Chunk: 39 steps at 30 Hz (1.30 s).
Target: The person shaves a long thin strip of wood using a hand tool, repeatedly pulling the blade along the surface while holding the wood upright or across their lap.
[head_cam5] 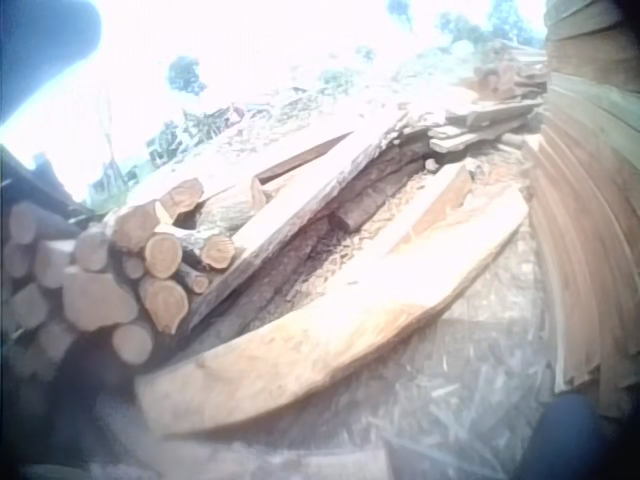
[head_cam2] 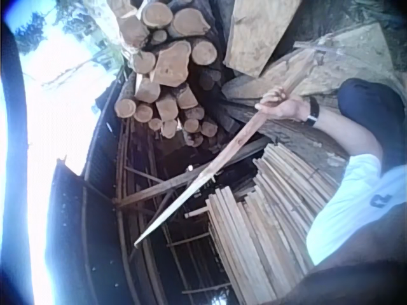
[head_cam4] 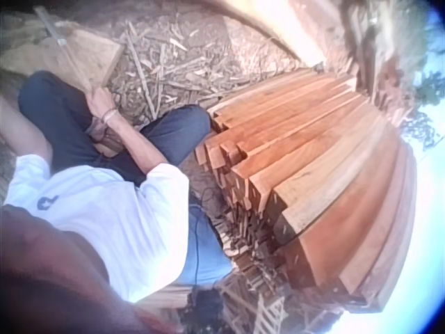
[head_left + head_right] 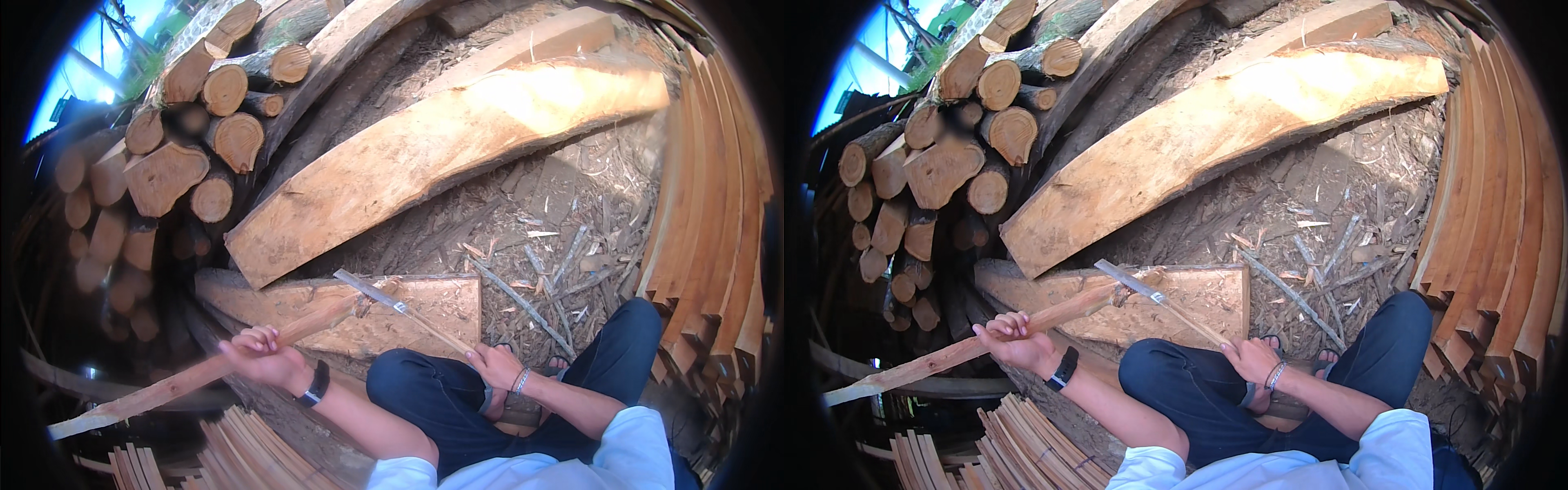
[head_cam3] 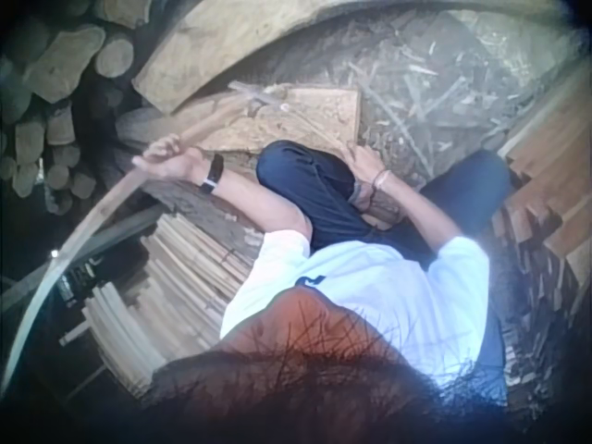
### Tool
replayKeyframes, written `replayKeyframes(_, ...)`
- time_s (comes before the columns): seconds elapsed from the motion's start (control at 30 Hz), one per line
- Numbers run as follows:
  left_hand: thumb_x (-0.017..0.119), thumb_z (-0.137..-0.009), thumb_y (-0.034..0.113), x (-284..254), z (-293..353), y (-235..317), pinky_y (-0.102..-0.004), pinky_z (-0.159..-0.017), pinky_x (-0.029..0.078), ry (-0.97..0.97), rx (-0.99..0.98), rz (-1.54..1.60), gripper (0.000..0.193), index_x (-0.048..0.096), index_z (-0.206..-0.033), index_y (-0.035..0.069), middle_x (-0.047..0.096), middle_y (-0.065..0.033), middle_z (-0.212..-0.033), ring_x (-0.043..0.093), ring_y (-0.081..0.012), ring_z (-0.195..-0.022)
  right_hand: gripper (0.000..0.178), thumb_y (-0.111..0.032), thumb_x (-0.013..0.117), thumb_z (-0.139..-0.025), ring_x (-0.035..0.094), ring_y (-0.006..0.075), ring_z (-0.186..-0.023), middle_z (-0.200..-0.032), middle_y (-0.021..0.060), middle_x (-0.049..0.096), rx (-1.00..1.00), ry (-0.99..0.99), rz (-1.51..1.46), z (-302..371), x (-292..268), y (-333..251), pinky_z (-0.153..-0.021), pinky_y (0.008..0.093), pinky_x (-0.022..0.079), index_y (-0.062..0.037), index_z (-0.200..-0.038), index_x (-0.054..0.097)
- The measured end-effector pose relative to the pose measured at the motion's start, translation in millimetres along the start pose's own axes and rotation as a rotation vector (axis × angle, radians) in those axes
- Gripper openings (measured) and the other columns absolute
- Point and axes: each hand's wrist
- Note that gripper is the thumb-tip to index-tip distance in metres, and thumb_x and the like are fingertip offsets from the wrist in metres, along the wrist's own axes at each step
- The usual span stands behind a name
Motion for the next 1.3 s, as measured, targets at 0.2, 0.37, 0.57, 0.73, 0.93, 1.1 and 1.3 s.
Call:
replayKeyframes(0.2, 0.040, -0.095, 0.045, 6, 2, -2, -0.0247, -0.049, 0.028, -0.010, 0.008, 0.005, 0.053, 0.033, -0.053, 0.014, 0.027, 0.0011, -0.049, 0.024, -0.0096, -0.044, 0.047, -0.045, 0.043, -0.091, 0.059, 0.0440, -0.066, -0.066, 0.0279, 0.058, 0.013, 0.022, -0.005, -6, 4, 13, -0.067, 0.0514, 0.044, -0.0009, -0.087, 0.058)
replayKeyframes(0.37, 0.040, -0.095, 0.044, 3, 1, 1, -0.0248, -0.049, 0.028, 0.011, 0.010, -0.005, 0.052, 0.032, -0.053, 0.014, 0.027, 0.0015, -0.050, 0.024, -0.0095, -0.044, 0.050, -0.046, 0.043, -0.092, 0.060, 0.0437, -0.066, -0.064, 0.0275, 0.058, -0.042, 0.018, -0.013, 3, 1, -3, -0.068, 0.0504, 0.045, 0.0015, -0.085, 0.057)
replayKeyframes(0.57, 0.041, -0.095, 0.044, 7, 3, 1, -0.0248, -0.049, 0.028, 0.003, 0.011, -0.004, 0.052, 0.033, -0.054, 0.014, 0.027, 0.0019, -0.050, 0.024, -0.0092, -0.044, 0.051, -0.046, 0.040, -0.093, 0.060, 0.0415, -0.074, -0.072, 0.0254, 0.060, -0.085, -0.123, -0.217, 1, 0, -9, -0.074, 0.0477, 0.044, 0.0004, -0.082, 0.058)
replayKeyframes(0.73, 0.042, -0.095, 0.044, 13, 5, -3, -0.0248, -0.049, 0.029, 0.002, 0.015, 0.013, 0.051, 0.033, -0.054, 0.014, 0.027, 0.0020, -0.051, 0.024, -0.0090, -0.044, 0.054, -0.049, 0.035, -0.093, 0.059, 0.0415, -0.080, -0.076, 0.0245, 0.060, 0.031, -0.042, -0.147, -8, 16, 8, -0.079, 0.0464, 0.042, -0.0020, -0.084, 0.060)
replayKeyframes(0.93, 0.042, -0.095, 0.044, 8, 3, -1, -0.0250, -0.050, 0.029, 0.000, 0.019, -0.012, 0.051, 0.033, -0.054, 0.014, 0.027, 0.0017, -0.050, 0.024, -0.0089, -0.044, 0.053, -0.047, 0.038, -0.092, 0.059, 0.0434, -0.078, -0.076, 0.0270, 0.060, -0.048, -0.098, -0.100, -2, 4, -7, -0.079, 0.0488, 0.042, 0.0002, -0.082, 0.060)
replayKeyframes(1.1, 0.042, -0.095, 0.044, 13, 9, 0, -0.0250, -0.050, 0.029, -0.004, -0.001, -0.005, 0.051, 0.033, -0.054, 0.014, 0.028, 0.0020, -0.051, 0.025, -0.0086, -0.045, 0.053, -0.045, 0.040, -0.092, 0.059, 0.0442, -0.072, -0.070, 0.0280, 0.059, 0.082, -0.032, -0.026, -10, 10, 12, -0.075, 0.0493, 0.044, 0.0017, -0.079, 0.061)
replayKeyframes(1.3, 0.044, -0.094, 0.043, 9, 5, -1, -0.0248, -0.049, 0.029, -0.021, 0.018, -0.001, 0.050, 0.033, -0.055, 0.015, 0.027, 0.0016, -0.051, 0.025, -0.0093, -0.044, 0.054, -0.048, 0.039, -0.092, 0.062, 0.0412, -0.074, -0.069, 0.0249, 0.061, 0.069, -0.061, -0.004, -17, 13, 16, -0.078, 0.0495, 0.044, -0.0003, -0.079, 0.062)
Point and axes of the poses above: each hand's wrist, its own z-axis away from the middle knuckle, its own x-axis out of the palm, y = z × x
